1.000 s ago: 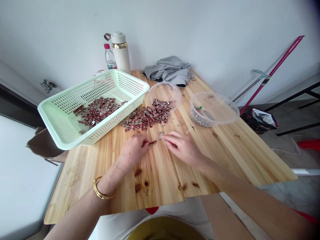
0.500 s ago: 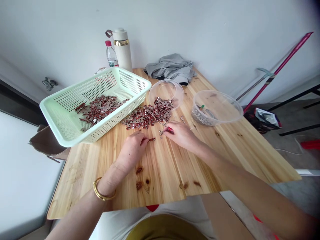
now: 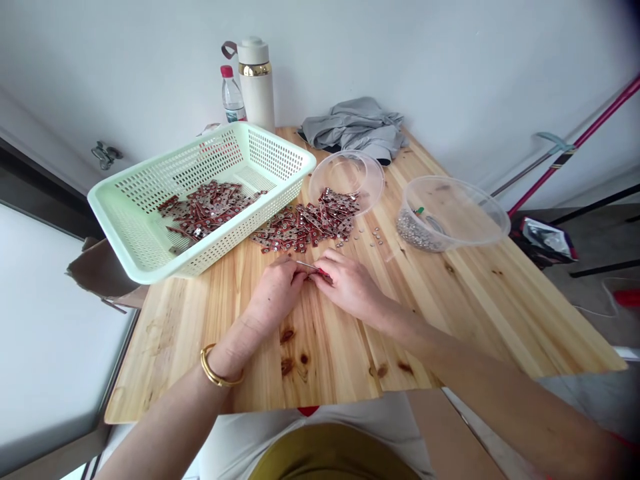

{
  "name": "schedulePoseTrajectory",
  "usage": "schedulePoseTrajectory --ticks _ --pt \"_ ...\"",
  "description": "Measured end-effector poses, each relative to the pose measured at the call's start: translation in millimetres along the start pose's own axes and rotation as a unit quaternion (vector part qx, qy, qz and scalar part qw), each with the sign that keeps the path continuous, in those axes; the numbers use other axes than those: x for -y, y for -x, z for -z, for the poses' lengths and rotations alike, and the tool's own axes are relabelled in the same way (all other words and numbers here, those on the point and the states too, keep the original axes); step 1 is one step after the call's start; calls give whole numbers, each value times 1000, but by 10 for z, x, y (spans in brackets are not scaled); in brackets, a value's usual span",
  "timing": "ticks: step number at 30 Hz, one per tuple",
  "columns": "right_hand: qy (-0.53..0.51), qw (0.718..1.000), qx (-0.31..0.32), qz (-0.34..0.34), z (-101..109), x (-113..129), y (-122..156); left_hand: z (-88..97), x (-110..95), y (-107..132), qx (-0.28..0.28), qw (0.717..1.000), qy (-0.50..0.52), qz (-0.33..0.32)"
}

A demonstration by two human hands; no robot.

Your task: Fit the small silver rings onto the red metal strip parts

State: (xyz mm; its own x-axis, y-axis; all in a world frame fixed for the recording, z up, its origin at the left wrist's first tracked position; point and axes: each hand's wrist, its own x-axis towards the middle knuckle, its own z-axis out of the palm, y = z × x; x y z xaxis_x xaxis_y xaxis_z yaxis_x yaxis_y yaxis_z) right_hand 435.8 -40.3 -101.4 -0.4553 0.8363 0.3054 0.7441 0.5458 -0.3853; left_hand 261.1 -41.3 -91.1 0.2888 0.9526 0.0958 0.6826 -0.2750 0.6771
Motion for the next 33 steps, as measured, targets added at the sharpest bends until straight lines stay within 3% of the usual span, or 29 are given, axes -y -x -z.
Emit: schedulePoseTrajectory --ticks 5,14,20,24,27,30,33 --pt "-4 1000 6 -9 5 3 10 16 53 10 51 998 39 -24" --pt "27 999 30 26 75 12 106 5 21 25 31 998 -56 -9" --pt "15 999 16 28 64 125 292 -11 71 46 22 999 -3 -37" --pt "-96 995 -19 3 206 -46 248 -3 89 49 18 999 4 -41" --pt "-56 994 -83 -44 328 -298 128 31 66 47 20 999 11 -30" --pt "18 997 -48 -57 360 -443 26 58 43 60 17 999 27 -27" --pt "77 996 -9 -49 328 -416 -11 61 37 83 15 999 35 -28"
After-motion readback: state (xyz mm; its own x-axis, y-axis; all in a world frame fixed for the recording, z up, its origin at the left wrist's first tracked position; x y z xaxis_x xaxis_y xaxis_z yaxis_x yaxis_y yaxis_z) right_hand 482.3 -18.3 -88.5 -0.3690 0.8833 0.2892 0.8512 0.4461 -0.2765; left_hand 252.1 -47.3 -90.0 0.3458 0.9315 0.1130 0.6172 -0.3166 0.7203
